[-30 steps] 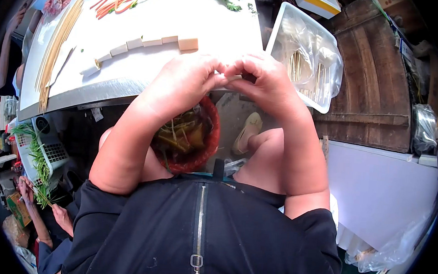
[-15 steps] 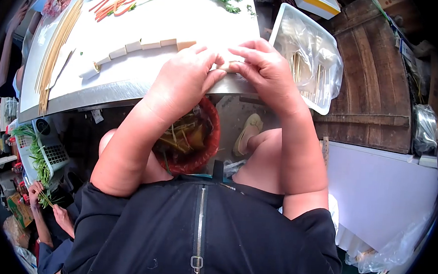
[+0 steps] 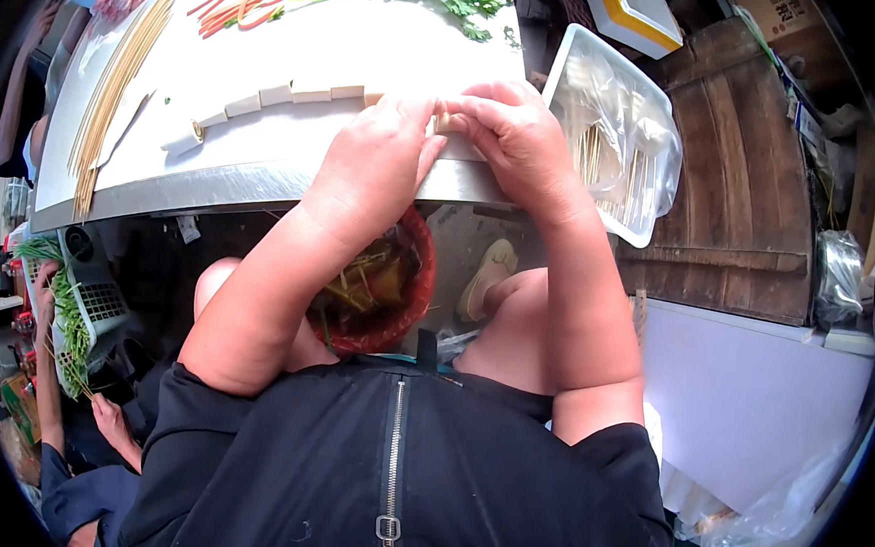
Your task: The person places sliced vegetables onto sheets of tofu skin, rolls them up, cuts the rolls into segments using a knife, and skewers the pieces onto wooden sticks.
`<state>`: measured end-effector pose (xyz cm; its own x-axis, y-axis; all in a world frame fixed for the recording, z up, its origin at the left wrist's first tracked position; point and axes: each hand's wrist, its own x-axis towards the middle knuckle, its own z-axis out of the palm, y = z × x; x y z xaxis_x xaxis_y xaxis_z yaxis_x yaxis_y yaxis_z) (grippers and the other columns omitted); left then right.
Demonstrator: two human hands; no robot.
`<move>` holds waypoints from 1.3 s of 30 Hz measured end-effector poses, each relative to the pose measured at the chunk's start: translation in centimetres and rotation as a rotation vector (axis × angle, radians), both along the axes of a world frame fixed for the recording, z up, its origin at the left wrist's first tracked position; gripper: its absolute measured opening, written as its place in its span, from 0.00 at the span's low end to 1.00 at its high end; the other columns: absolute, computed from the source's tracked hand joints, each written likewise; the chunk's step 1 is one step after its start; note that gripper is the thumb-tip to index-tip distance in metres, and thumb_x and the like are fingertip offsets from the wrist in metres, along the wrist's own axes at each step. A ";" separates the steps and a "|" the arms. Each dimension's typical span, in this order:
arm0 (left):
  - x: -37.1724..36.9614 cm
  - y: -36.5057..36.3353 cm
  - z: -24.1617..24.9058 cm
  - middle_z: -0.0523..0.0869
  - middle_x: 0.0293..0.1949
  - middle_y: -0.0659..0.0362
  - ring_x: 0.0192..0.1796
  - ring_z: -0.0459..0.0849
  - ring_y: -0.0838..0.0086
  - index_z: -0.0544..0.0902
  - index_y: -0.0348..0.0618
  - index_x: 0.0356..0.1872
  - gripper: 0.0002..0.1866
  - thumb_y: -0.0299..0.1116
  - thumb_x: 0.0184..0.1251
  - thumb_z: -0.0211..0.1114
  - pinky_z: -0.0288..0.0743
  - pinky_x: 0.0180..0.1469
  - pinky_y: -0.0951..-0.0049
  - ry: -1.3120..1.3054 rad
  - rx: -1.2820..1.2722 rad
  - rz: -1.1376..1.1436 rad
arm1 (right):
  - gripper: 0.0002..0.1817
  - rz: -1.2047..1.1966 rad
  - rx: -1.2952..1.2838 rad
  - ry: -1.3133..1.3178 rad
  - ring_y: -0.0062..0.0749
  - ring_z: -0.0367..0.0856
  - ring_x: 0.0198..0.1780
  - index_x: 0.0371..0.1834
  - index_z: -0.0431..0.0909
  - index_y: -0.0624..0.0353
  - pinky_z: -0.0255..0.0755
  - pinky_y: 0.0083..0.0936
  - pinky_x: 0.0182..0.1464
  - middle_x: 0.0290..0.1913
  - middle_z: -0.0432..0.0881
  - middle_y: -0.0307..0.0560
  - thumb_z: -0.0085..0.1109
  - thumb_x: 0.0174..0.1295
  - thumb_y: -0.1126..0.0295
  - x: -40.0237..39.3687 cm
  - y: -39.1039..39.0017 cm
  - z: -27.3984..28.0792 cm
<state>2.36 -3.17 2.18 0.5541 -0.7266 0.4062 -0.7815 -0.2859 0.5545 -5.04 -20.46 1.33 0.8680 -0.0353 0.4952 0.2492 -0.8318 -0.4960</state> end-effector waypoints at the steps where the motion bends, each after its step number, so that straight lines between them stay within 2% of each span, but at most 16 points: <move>1: 0.1 -0.1 -0.2 0.82 0.37 0.48 0.40 0.83 0.53 0.77 0.39 0.47 0.11 0.31 0.67 0.63 0.78 0.42 0.58 0.001 -0.005 0.004 | 0.07 -0.020 -0.037 -0.073 0.42 0.82 0.42 0.38 0.85 0.57 0.76 0.33 0.46 0.39 0.84 0.46 0.65 0.56 0.73 0.2 0.0 -0.2; 5: 0.3 -0.6 -0.9 0.83 0.38 0.49 0.41 0.84 0.54 0.78 0.40 0.48 0.11 0.31 0.67 0.63 0.78 0.43 0.58 -0.058 0.015 0.041 | 0.06 -0.019 -0.052 -0.154 0.42 0.81 0.43 0.37 0.85 0.56 0.75 0.33 0.47 0.39 0.84 0.43 0.66 0.55 0.72 0.0 -0.1 0.5; 11: 0.5 0.0 -0.7 0.83 0.39 0.50 0.41 0.83 0.56 0.78 0.42 0.56 0.17 0.29 0.66 0.63 0.78 0.44 0.60 -0.089 -0.055 0.058 | 0.14 -0.116 -0.302 -0.103 0.44 0.81 0.46 0.46 0.83 0.54 0.75 0.35 0.50 0.42 0.83 0.43 0.65 0.56 0.69 1.5 0.4 -0.1; 15: 1.3 1.0 0.1 0.82 0.42 0.52 0.42 0.81 0.58 0.79 0.44 0.57 0.20 0.24 0.62 0.65 0.77 0.46 0.63 -0.164 -0.166 0.054 | 0.15 -0.163 -0.296 -0.093 0.43 0.80 0.45 0.50 0.83 0.59 0.75 0.33 0.50 0.43 0.83 0.53 0.65 0.59 0.70 1.5 0.6 0.3; 17: 1.5 1.5 0.8 0.82 0.47 0.54 0.46 0.81 0.60 0.80 0.45 0.56 0.22 0.23 0.58 0.67 0.76 0.48 0.64 -0.307 -0.201 0.040 | 0.14 -0.115 0.362 0.151 0.31 0.79 0.37 0.52 0.83 0.59 0.74 0.27 0.44 0.39 0.84 0.46 0.62 0.66 0.67 -0.3 1.7 2.0; 19: 1.0 2.0 1.7 0.82 0.52 0.54 0.49 0.81 0.62 0.81 0.46 0.56 0.22 0.24 0.57 0.68 0.76 0.49 0.64 -0.383 -0.233 -0.188 | 0.17 -0.004 0.666 0.364 0.22 0.79 0.36 0.56 0.82 0.59 0.75 0.24 0.41 0.36 0.86 0.41 0.58 0.71 0.62 -2.4 2.2 2.8; 21: 0.3 2.3 1.6 0.83 0.52 0.56 0.49 0.82 0.64 0.81 0.46 0.54 0.22 0.25 0.55 0.69 0.77 0.50 0.65 -0.423 -0.247 -0.288 | 0.16 0.056 0.834 0.396 0.13 0.72 0.34 0.55 0.82 0.60 0.69 0.15 0.37 0.36 0.81 0.32 0.56 0.72 0.62 -4.6 2.9 3.0; 25: -3.1 3.1 2.2 0.86 0.43 0.58 0.41 0.85 0.63 0.83 0.44 0.49 0.20 0.26 0.51 0.73 0.80 0.45 0.67 -0.419 -0.179 -0.483 | 0.17 0.009 0.957 0.586 0.15 0.73 0.32 0.53 0.84 0.57 0.71 0.15 0.37 0.36 0.83 0.34 0.54 0.72 0.59 -10.9 3.4 4.0; 28: -4.4 3.5 1.6 0.86 0.43 0.59 0.42 0.86 0.66 0.83 0.45 0.47 0.16 0.28 0.57 0.72 0.82 0.42 0.69 -0.391 -0.198 -0.428 | 0.22 -0.184 1.256 0.216 0.12 0.75 0.33 0.63 0.74 0.62 0.72 0.12 0.35 0.39 0.84 0.36 0.55 0.73 0.60 -17.8 -0.3 0.8; 29: -4.8 3.9 2.2 0.86 0.44 0.57 0.43 0.86 0.65 0.83 0.43 0.46 0.15 0.27 0.56 0.73 0.82 0.43 0.69 -0.374 -0.190 -0.417 | 0.22 -0.401 1.353 0.058 0.12 0.74 0.30 0.63 0.74 0.62 0.70 0.13 0.30 0.38 0.84 0.37 0.56 0.72 0.61 -20.9 -2.1 -0.8; 31: -4.6 4.7 2.0 0.87 0.41 0.53 0.42 0.87 0.61 0.85 0.41 0.44 0.14 0.26 0.56 0.74 0.82 0.45 0.68 -0.248 -0.171 -0.366 | 0.17 -0.929 1.143 -0.106 0.13 0.71 0.24 0.57 0.78 0.62 0.68 0.12 0.27 0.31 0.81 0.36 0.56 0.72 0.63 -27.6 -6.7 -7.3; 32: -4.5 5.2 2.2 0.88 0.41 0.52 0.42 0.87 0.61 0.86 0.40 0.43 0.13 0.26 0.56 0.74 0.82 0.45 0.69 -0.208 -0.163 -0.319 | 0.16 -1.032 1.024 0.055 0.21 0.76 0.27 0.52 0.81 0.62 0.73 0.20 0.32 0.31 0.84 0.42 0.58 0.68 0.62 -33.3 -9.9 -13.2; 33: -4.3 5.5 2.1 0.88 0.42 0.52 0.42 0.88 0.62 0.86 0.39 0.42 0.12 0.25 0.56 0.74 0.82 0.45 0.69 -0.186 -0.156 -0.271 | 0.17 -1.311 0.544 0.333 0.38 0.85 0.33 0.46 0.84 0.61 0.78 0.33 0.41 0.35 0.87 0.52 0.61 0.62 0.60 -39.5 -13.0 -21.4; 34: -3.8 5.7 2.0 0.88 0.42 0.52 0.42 0.88 0.63 0.86 0.39 0.43 0.12 0.25 0.57 0.73 0.82 0.45 0.70 -0.195 -0.162 -0.247 | 0.17 -1.421 0.344 0.699 0.50 0.86 0.44 0.41 0.86 0.59 0.77 0.42 0.50 0.40 0.86 0.59 0.62 0.57 0.57 -41.6 -10.9 -20.5; 37: -2.5 5.6 1.7 0.87 0.43 0.53 0.38 0.87 0.70 0.86 0.39 0.44 0.12 0.26 0.58 0.73 0.81 0.43 0.74 -0.132 -0.140 -0.207 | 0.16 -1.438 0.455 0.932 0.52 0.85 0.47 0.38 0.87 0.55 0.77 0.42 0.53 0.41 0.86 0.58 0.70 0.53 0.56 -46.0 -6.6 -23.2; 39: -1.2 5.2 1.0 0.87 0.42 0.54 0.37 0.86 0.71 0.86 0.39 0.45 0.12 0.26 0.59 0.73 0.80 0.42 0.74 -0.147 -0.109 -0.185 | 0.15 -1.516 0.440 0.859 0.51 0.84 0.47 0.40 0.86 0.56 0.76 0.42 0.53 0.42 0.86 0.56 0.69 0.56 0.58 -45.2 -3.5 -22.3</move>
